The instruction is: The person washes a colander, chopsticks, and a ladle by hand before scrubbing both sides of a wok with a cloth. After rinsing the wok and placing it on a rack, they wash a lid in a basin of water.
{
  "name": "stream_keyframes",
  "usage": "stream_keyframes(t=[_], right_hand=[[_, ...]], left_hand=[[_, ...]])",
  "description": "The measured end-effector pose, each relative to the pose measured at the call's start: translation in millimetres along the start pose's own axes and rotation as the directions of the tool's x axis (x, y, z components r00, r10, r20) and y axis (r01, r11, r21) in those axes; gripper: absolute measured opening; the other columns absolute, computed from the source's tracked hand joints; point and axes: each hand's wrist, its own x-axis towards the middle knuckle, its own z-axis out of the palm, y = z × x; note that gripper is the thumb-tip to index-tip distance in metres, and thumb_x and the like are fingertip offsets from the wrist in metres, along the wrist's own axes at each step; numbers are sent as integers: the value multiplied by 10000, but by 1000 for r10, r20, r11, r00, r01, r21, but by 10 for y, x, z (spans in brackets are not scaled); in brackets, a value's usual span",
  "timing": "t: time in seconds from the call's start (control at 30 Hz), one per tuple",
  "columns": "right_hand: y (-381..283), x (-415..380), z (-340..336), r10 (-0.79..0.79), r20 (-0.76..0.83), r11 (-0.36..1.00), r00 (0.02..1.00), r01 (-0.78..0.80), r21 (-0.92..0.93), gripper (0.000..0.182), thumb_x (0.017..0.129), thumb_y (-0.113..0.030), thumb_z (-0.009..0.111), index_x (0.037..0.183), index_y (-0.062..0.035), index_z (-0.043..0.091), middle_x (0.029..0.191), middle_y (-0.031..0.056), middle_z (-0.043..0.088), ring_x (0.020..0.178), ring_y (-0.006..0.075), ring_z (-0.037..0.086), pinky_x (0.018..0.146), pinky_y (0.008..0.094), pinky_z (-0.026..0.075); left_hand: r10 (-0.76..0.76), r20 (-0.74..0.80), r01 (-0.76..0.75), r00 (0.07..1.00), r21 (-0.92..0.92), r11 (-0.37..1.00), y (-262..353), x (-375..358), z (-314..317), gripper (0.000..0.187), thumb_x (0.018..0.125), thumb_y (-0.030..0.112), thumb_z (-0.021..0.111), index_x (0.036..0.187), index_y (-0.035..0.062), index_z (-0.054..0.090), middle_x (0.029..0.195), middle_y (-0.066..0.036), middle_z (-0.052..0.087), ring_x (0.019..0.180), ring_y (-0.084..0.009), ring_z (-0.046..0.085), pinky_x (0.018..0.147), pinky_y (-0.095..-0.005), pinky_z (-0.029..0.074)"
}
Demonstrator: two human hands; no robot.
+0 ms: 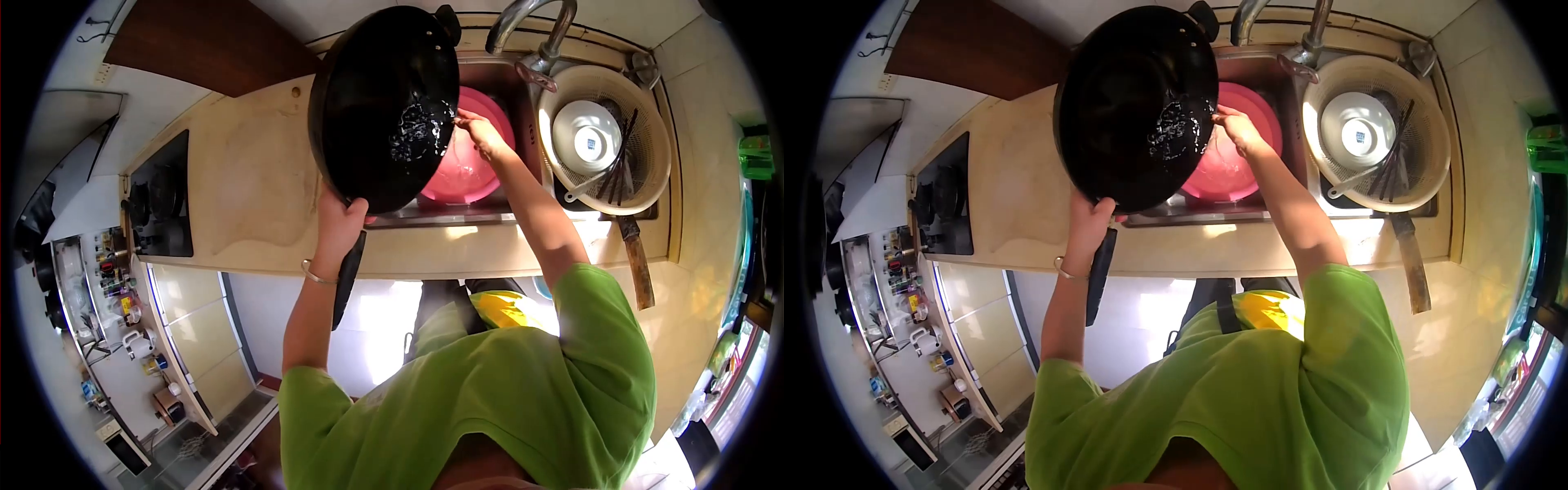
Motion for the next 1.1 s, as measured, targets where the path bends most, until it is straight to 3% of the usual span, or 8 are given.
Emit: stream_keyframes(t=[0.13, 0.23, 0.3, 0.73, 0.87, 0.93, 1.0, 1.1], right_hand=[[-115, 150, 186, 126, -21, 980, 992, -128, -149, 353, 827, -239, 410, 1158, -149, 495, 1242, 62, 418, 1165, 169, 301, 882, 309, 253], [-320, 116, 317, 238, -27, 951, 971, -239, -194, 443, 806, -358, 392, 1189, -147, 458, 1306, 72, 329, 1162, 192, 294, 872, 350, 264], [-333, 153, 400, 188, -97, 973, 977, -198, -119, 407, 816, -232, 457, 1150, 0, 457, 1237, 141, 405, 1205, 244, 277, 972, 371, 200], [184, 616, 494, -32, 216, 997, 976, 15, 76, 420, 797, -209, 480, 1181, -45, 441, 1297, 126, 332, 1247, 239, 180, 1004, 370, 101], [-121, 267, 635, 179, -97, 984, 979, -175, 42, 422, 783, -197, 491, 1173, -41, 449, 1286, 136, 345, 1247, 242, 178, 1003, 373, 101], [-157, 187, 572, 137, 29, 989, 990, -135, -66, 534, 780, -338, 491, 1262, -158, 347, 1303, 60, 331, 1232, 231, 206, 927, 550, 78], [-234, 34, 609, 82, -16, 992, 996, -84, -94, 475, 788, -267, 499, 1234, -152, 384, 1202, 76, 436, 1129, 220, 373, 904, 498, 236], [-336, -190, 758, -128, 5, 991, 992, 128, 27, 348, 767, -119, 548, 1105, -100, 467, 959, 72, 539, 830, 160, 537, 665, 280, 453]], left_hand=[[115, -172, -90, 978, 145, 985, 9, -123, 31, 322, 682, -55, 420, 1004, -55, 411, 810, -111, 552, 583, -149, 559, 467, -238, 480], [220, -181, -139, 959, 378, 915, -78, -174, -49, 568, 621, 15, 512, 1141, -51, 291, 797, -195, 540, 627, -297, 566, 568, -317, 464], [398, -209, -231, 893, 546, 805, 77, -241, 33, 666, 599, 28, 538, 1187, -59, 235, 752, -223, 537, 649, -361, 552, 605, -357, 443], [349, -262, -87, 900, 676, 732, 98, -424, 396, 860, 598, 83, 603, 1265, -43, 75, 760, -251, 542, 653, -376, 554, 575, -386, 451], [354, -298, -129, 887, 576, 807, -49, -404, 320, 775, 607, 67, 587, 1241, -48, 156, 782, -237, 547, 650, -351, 563, 573, -378, 459], [402, -317, -192, 859, 529, 826, -118, -392, 170, 708, 612, 57, 580, 1218, -55, 231, 792, -212, 559, 644, -316, 575, 572, -370, 464], [2, -279, 13, 960, 52, 999, -127, -467, -78, 503, 645, 29, 547, 1113, -62, 387, 827, -147, 562, 667, -215, 568, 583, -339, 475], [-39, -348, -36, 937, -207, 978, -180, -668, -530, 378, 668, 9, 518, 1027, -84, 443, 864, -127, 539, 676, -188, 544, 566, -313, 501]])
